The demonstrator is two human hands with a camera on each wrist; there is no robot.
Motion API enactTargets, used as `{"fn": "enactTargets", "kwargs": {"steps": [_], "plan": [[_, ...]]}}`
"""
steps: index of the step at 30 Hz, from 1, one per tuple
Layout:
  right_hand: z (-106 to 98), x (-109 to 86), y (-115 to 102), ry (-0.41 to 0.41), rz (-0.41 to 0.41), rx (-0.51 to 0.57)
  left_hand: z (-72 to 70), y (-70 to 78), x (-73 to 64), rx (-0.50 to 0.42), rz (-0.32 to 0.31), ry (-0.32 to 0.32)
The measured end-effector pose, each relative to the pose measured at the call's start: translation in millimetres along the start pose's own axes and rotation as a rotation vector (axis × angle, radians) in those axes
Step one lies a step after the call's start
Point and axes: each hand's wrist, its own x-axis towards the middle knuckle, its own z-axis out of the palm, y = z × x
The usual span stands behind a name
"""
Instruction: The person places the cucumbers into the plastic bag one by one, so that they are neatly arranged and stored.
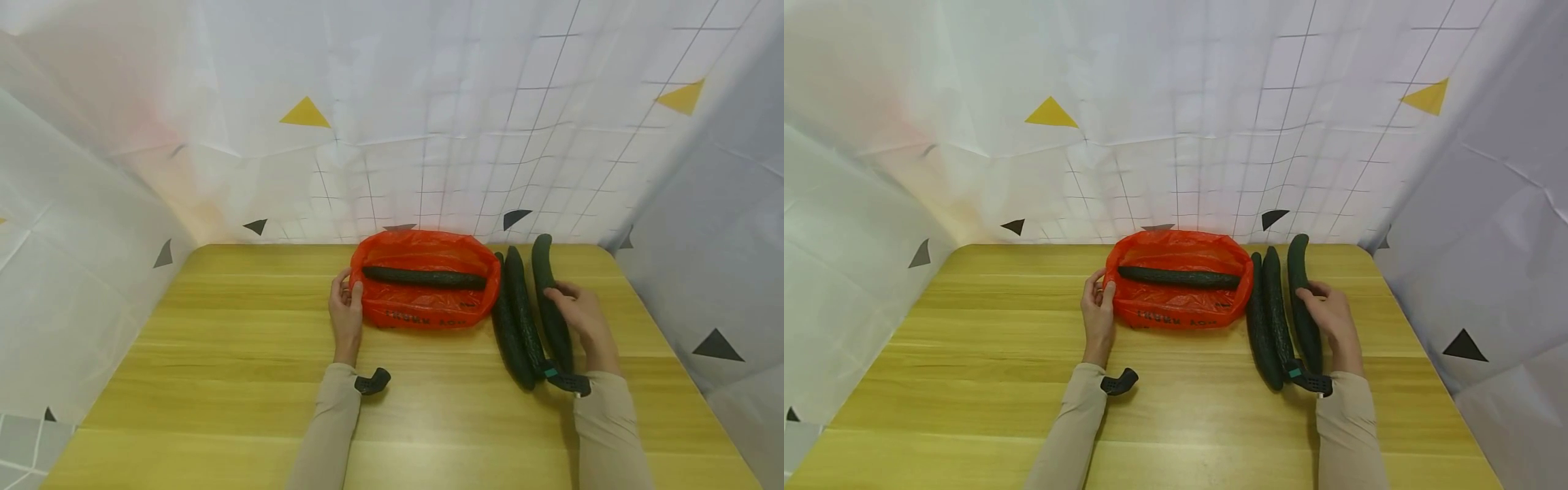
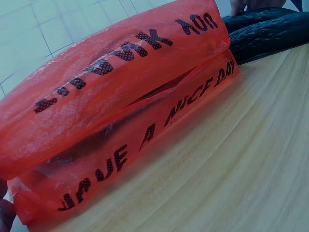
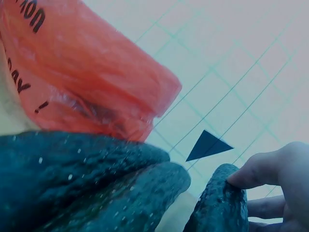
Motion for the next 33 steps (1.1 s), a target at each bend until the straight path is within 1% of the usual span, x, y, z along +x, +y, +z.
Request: {"fn": "enactTargets", "kwargs": {"steps": [4,7,14,20,24,27,30,33], "plan": [[-3,-5.2,-6,0.041,-0.019,0.036,-0.2,1.5,0.1,0.008,0.001,-0.001],[-5,-8.4,-11,0.091,-0.037,0.049,-0.1,1.1,0.3,0.009,0.003,-0.002],[-9,-13.6,-21,0.186,-0.052,0.093,-0.2,-0.6,0.6,0.003,-0.018,-0.005],[-12,-18.5,-29,0.314,-0.116,0.161,-0.3,0.5,-0.1,0.012,-0.017,-0.003],[-15,-20.7,-33,0.358,-0.152,0.225,-0.3,0.9,-0.3,0.012,-0.011,-0.002],[-15,-21.8,-37,0.382,-0.178,0.273,-0.1,1.1,-0.2,0.001,-0.016,-0.002],[-14,-22.9,-43,0.426,-0.208,0.330,0.0,1.4,-0.2,0.001,-0.022,-0.003],[-14,-24.6,-48,0.464,-0.241,0.448,0.1,2.1,-0.1,0.012,-0.019,-0.005]]}}
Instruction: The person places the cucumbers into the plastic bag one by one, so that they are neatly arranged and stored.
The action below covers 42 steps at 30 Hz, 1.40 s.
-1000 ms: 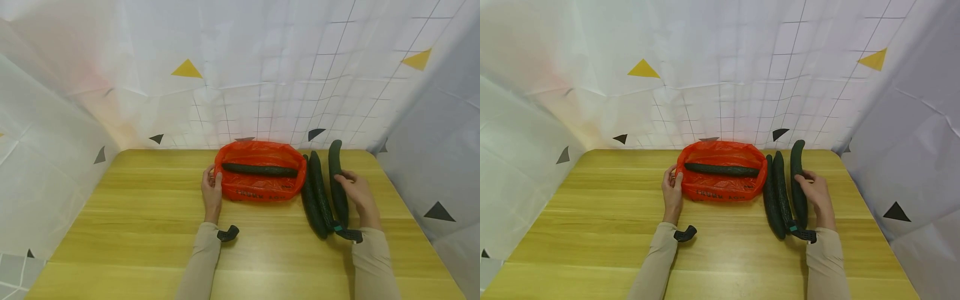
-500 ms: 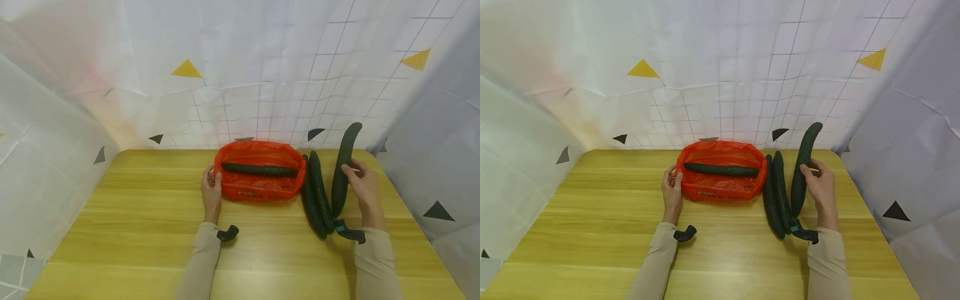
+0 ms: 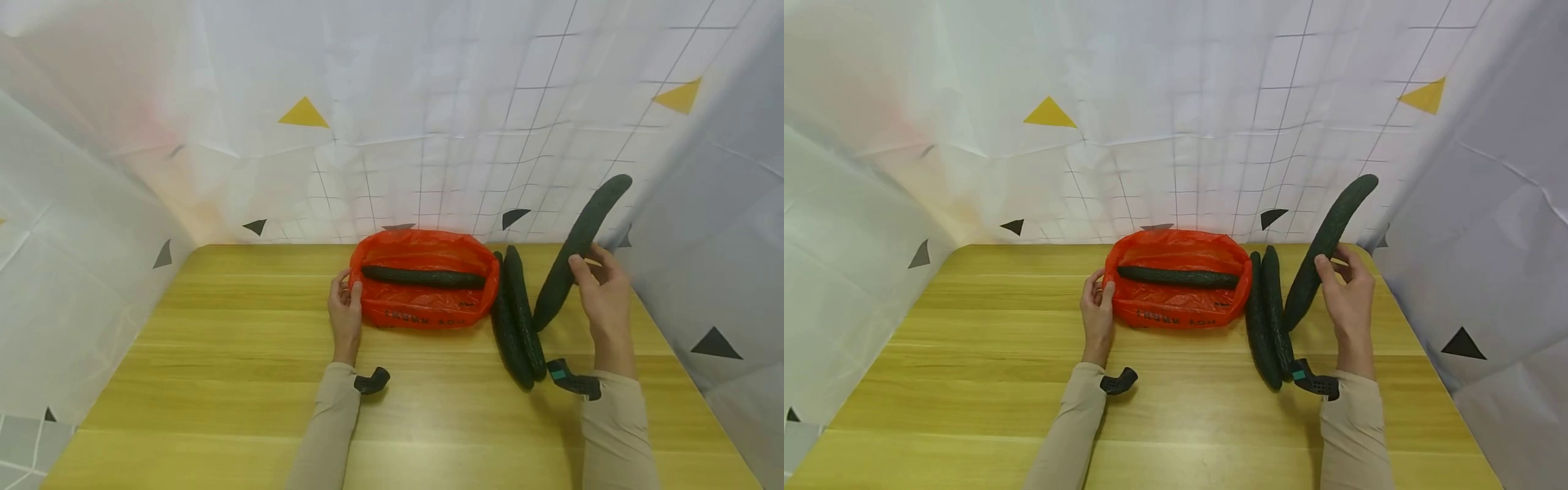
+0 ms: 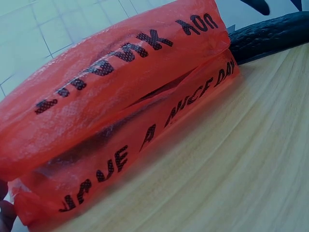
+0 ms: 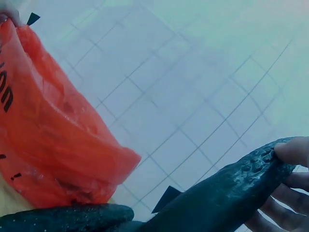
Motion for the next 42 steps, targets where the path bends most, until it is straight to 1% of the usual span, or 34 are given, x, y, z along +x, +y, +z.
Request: {"fn": "enactTargets", "kwargs": {"steps": [5,7,10,13,18,23,27,32,35,42], "plan": [[1,0.2,-7,0.055,-0.030,0.292,0.0,0.1,0.4,-0.004,0.005,0.002],[1,0.5,-8,0.072,-0.048,0.377,0.1,-0.4,0.4,-0.009,0.006,0.004],[0,0.7,-8,0.090,-0.065,0.450,-0.1,-1.3,0.3,-0.012,0.012,0.006],[0,1.0,-9,0.096,-0.081,0.496,-0.4,-2.1,0.1,-0.016,0.021,0.011],[2,1.0,-11,0.122,-0.101,0.566,-0.7,-2.5,-0.1,-0.020,0.012,0.020],[5,0.1,-15,0.154,-0.100,0.626,-0.9,-2.4,0.8,-0.039,0.006,0.019],[9,-1.3,-17,0.163,-0.099,0.677,-0.5,-2.5,1.3,-0.049,0.005,0.015],[19,-3.9,-19,0.156,-0.119,0.710,-0.3,-2.3,1.2,-0.047,0.004,0.009],[25,-5.7,-21,0.159,-0.136,0.710,-0.5,-1.9,1.1,-0.039,0.006,0.009],[36,-9.1,-20,0.141,-0.129,0.734,-0.1,-2.0,1.5,-0.034,0.023,0.017]]}}
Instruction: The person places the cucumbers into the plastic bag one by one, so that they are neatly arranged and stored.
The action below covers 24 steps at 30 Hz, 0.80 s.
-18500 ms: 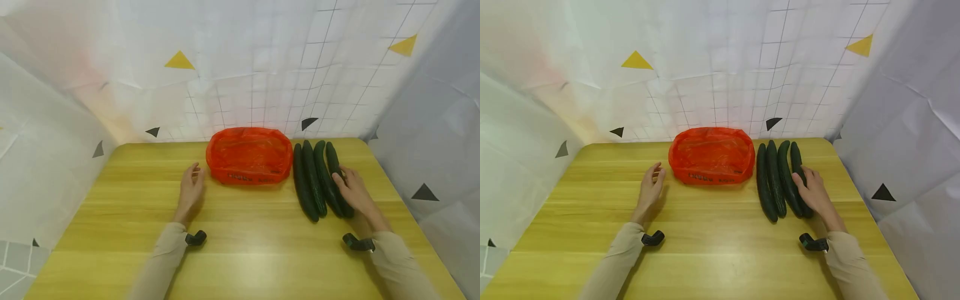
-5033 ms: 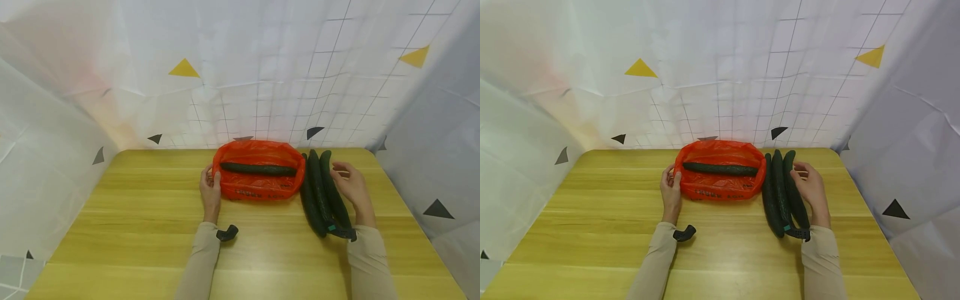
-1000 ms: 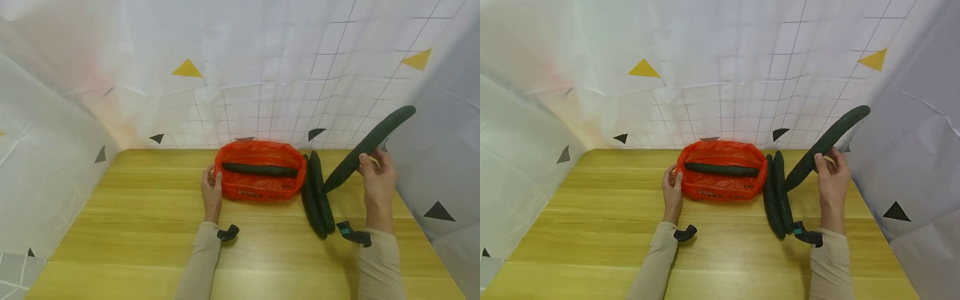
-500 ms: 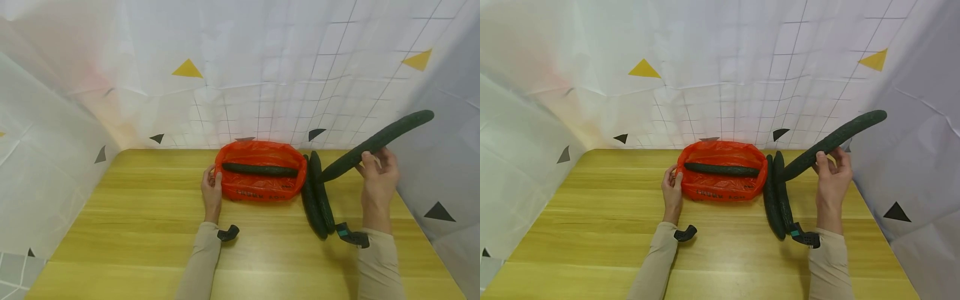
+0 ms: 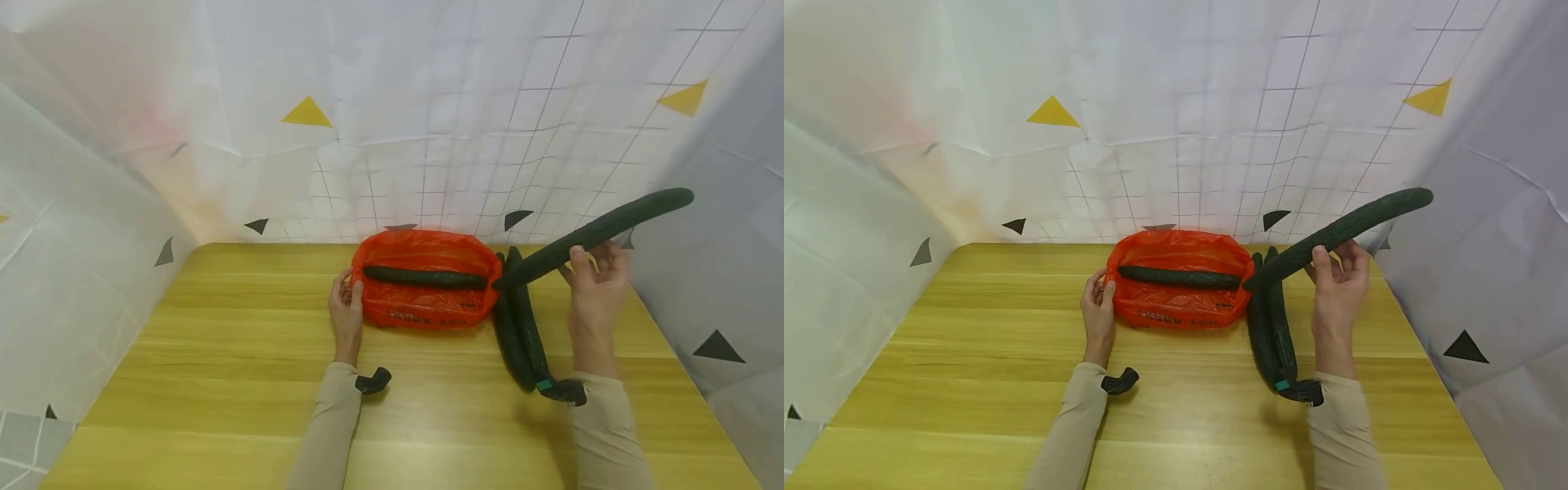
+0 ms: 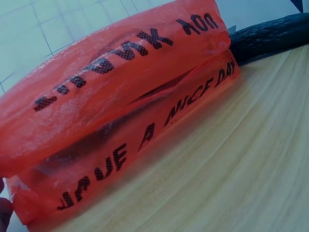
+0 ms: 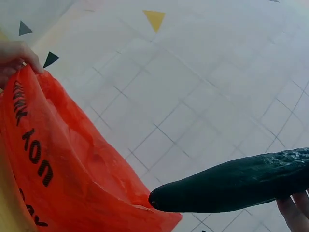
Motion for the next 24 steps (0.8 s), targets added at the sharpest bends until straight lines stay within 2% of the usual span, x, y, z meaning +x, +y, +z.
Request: {"fn": "enactTargets", "kwargs": {"steps": [12,24], "plan": [[9,-6.8,12,-0.047,0.018,0.032,0.2,1.2,-1.0,-0.012,-0.002,0.018],[21,-16.4,22,-0.115,0.018,-0.004,-0.9,0.6,0.1,-0.023,-0.005,0.008]]}}
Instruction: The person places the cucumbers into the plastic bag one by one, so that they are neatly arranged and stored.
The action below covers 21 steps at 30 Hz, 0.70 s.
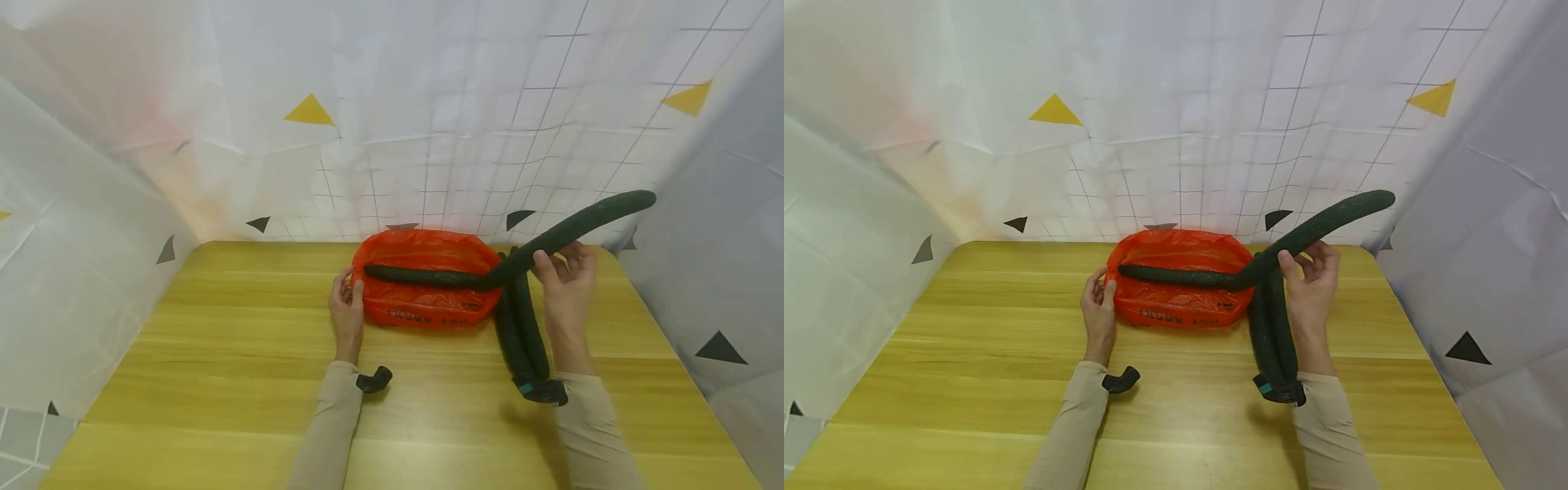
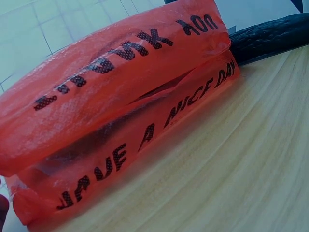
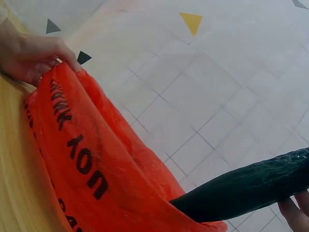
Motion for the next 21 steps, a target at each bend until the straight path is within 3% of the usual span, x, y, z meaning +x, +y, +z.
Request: {"fn": "enactTargets", "kwargs": {"steps": [13,21], "plan": [[5,-3.6,16,-0.057,-0.062,-0.186,1.0,-0.4,-0.5,-0.043,0.027,0.007],[10,-7.2,17,-0.118,-0.056,-0.261,1.3,-0.2,0.1,-0.041,0.021,0.016]]}}
